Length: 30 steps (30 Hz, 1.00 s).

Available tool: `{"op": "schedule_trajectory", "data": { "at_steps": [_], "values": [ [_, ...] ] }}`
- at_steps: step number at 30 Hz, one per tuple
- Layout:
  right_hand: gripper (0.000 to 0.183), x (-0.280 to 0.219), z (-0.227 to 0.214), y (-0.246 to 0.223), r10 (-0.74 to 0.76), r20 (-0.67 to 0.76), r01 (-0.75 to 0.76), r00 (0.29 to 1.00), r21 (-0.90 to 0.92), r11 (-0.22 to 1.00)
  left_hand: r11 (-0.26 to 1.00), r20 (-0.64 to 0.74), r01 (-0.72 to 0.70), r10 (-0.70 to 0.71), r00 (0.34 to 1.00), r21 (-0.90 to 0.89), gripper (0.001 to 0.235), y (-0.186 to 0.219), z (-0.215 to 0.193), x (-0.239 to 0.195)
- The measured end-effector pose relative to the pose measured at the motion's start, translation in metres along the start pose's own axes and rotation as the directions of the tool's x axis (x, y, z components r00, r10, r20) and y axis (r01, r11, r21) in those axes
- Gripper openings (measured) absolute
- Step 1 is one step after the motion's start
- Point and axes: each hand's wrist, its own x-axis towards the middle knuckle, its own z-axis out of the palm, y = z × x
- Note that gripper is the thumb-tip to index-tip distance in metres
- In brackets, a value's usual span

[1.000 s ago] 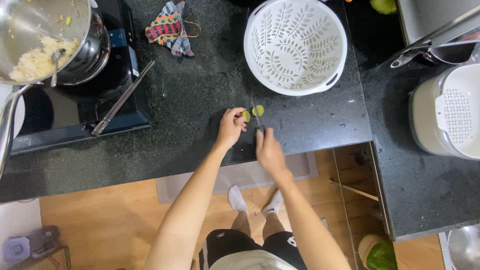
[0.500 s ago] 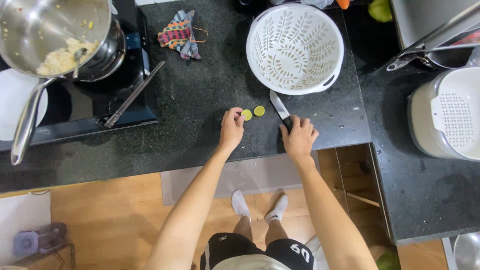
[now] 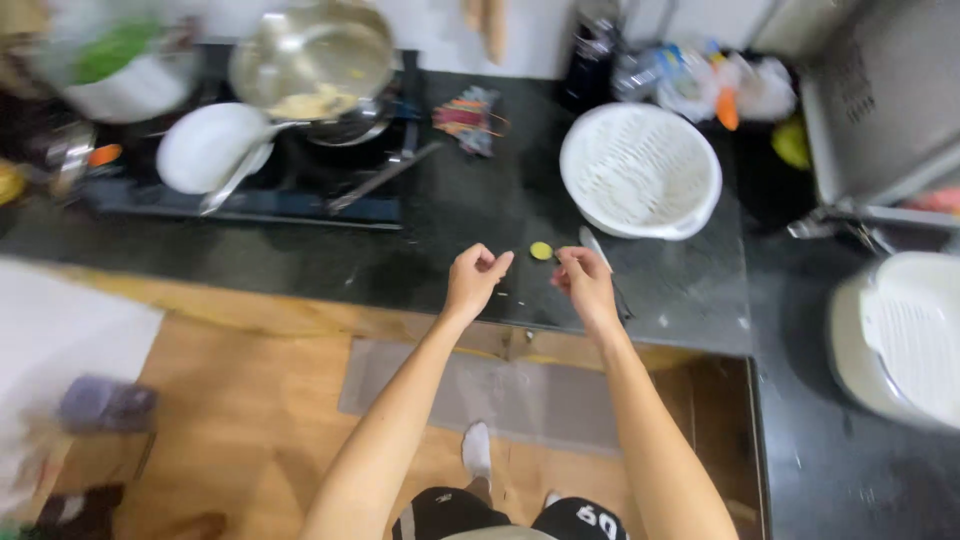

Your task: The person adds salt from a green jar into a pot of boiling green vegetables on the stove, adjusts the stove knob, and places a lid nearby. They rinse an item at the sink, cut a lime with a knife, then use chopsticks to lift the cooked greens out of the pot.

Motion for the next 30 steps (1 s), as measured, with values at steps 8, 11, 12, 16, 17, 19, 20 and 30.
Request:
{"op": "schedule_trajectory", "data": {
  "at_steps": [8,11,12,16,17,19,20,30],
  "values": [
    [0.021,-0.062,0.112,-0.048,-0.033,0.353,0.039,0.935,-0.009,0.999,0.968,-0.263,-0.08,0.015,0.965,-0.239,0.035,0.033,-0.145,-0.097],
    [0.021,-0.094,0.154,-0.055,-0.045,0.462,0.034,0.886,0.032,0.999,0.959,-0.325,-0.027,-0.069,0.943,-0.281,0.037,0.04,-0.193,-0.137],
    [0.021,-0.104,0.168,-0.058,-0.052,0.488,0.037,0.872,0.041,0.999,0.957,-0.341,-0.006,-0.098,0.935,-0.29,0.036,0.039,-0.21,-0.145],
    [0.02,-0.114,0.219,-0.038,-0.008,0.519,-0.005,0.855,0.024,1.0,0.941,-0.384,0.015,-0.152,0.911,-0.337,0.035,0.027,-0.269,-0.168],
    [0.019,-0.112,0.231,-0.035,0.019,0.512,-0.038,0.859,0.027,0.999,0.935,-0.379,0.035,-0.177,0.908,-0.353,0.034,0.021,-0.281,-0.169],
    [0.018,-0.113,0.253,-0.027,0.052,0.493,-0.074,0.869,0.027,0.997,0.925,-0.361,0.061,-0.207,0.909,-0.375,0.034,0.004,-0.297,-0.169],
    [0.018,-0.113,0.262,-0.021,0.096,0.457,-0.121,0.884,0.026,0.992,0.924,-0.328,0.074,-0.207,0.922,-0.375,0.034,-0.008,-0.3,-0.166],
    [0.019,-0.074,0.298,0.03,0.218,0.271,-0.262,0.938,0.138,0.955,0.993,-0.178,0.099,-0.111,0.978,-0.07,0.037,-0.084,-0.289,-0.072]
  ]
}}
